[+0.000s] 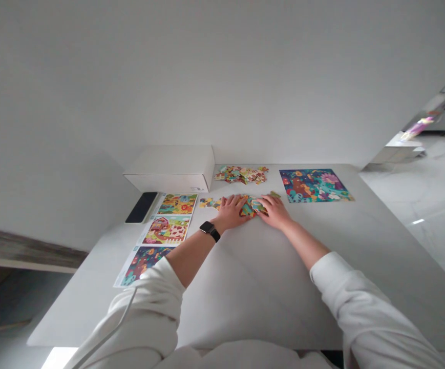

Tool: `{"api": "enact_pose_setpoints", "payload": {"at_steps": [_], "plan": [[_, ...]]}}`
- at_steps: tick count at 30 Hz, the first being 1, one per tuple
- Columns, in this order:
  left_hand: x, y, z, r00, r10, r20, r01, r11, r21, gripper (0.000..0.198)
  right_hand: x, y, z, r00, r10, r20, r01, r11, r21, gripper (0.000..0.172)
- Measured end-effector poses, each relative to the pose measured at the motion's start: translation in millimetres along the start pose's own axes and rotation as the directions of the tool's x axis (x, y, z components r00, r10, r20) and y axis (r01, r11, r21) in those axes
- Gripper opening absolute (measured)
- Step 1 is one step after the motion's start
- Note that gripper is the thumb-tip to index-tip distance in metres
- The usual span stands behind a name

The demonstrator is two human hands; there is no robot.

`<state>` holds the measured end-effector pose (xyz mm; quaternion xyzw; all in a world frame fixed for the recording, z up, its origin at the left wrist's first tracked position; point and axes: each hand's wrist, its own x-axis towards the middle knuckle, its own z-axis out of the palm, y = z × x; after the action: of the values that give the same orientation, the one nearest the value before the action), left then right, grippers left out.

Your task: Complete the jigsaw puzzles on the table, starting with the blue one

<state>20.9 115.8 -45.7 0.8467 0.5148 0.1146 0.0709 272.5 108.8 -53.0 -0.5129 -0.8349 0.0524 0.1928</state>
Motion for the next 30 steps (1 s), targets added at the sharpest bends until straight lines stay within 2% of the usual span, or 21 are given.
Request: {"api": "enact_pose_setpoints", "payload": {"at_steps": [3,7,9,12,16,19,25,30], "plan": [[-4.1,-9.3,-0.2,0.996,-0.063,-0.061,0.064,0.998,0.011,0.058,-0.3,-2.5,4.1,0.998,0.007,-0.054,-0.005,1.000,0.026,0.054],[-17.1,-29.0,-4.1,0.962,-0.242,-0.125,0.248,0.968,0.033,0.063,-4.3,9.0,7.4,0.989,0.109,-0.104,-0.106,0.994,0.028,0.066],[-21.7,-32.8,-4.6,0.953,-0.281,-0.114,0.286,0.957,0.034,0.066,-4.8,16.7,9.8,0.990,0.097,-0.101,-0.092,0.994,0.053,0.066],[-23.6,-27.8,-3.1,0.958,-0.273,-0.092,0.275,0.961,0.012,0.065,-4.0,24.1,14.2,0.993,0.040,-0.113,-0.029,0.995,0.094,0.062],[-23.4,-18.1,-0.1,0.977,-0.201,-0.078,0.197,0.979,-0.057,0.077,-4.8,28.1,18.9,0.989,0.008,-0.145,0.016,0.987,0.162,0.067],[-22.5,-22.4,2.6,0.985,-0.154,-0.084,0.145,0.984,-0.102,0.083,-5.4,32.6,21.6,0.985,0.021,-0.172,0.018,0.975,0.220,0.068],[-12.0,-41.8,7.5,0.977,-0.154,-0.146,0.126,0.974,-0.187,0.064,-0.6,40.1,28.5,0.973,0.125,-0.193,-0.063,0.952,0.299,0.064],[-16.7,-27.2,-2.3,0.955,-0.216,-0.202,0.158,0.950,-0.271,0.055,0.4,37.6,23.9,0.940,0.219,-0.260,-0.121,0.930,0.347,0.060]]}}
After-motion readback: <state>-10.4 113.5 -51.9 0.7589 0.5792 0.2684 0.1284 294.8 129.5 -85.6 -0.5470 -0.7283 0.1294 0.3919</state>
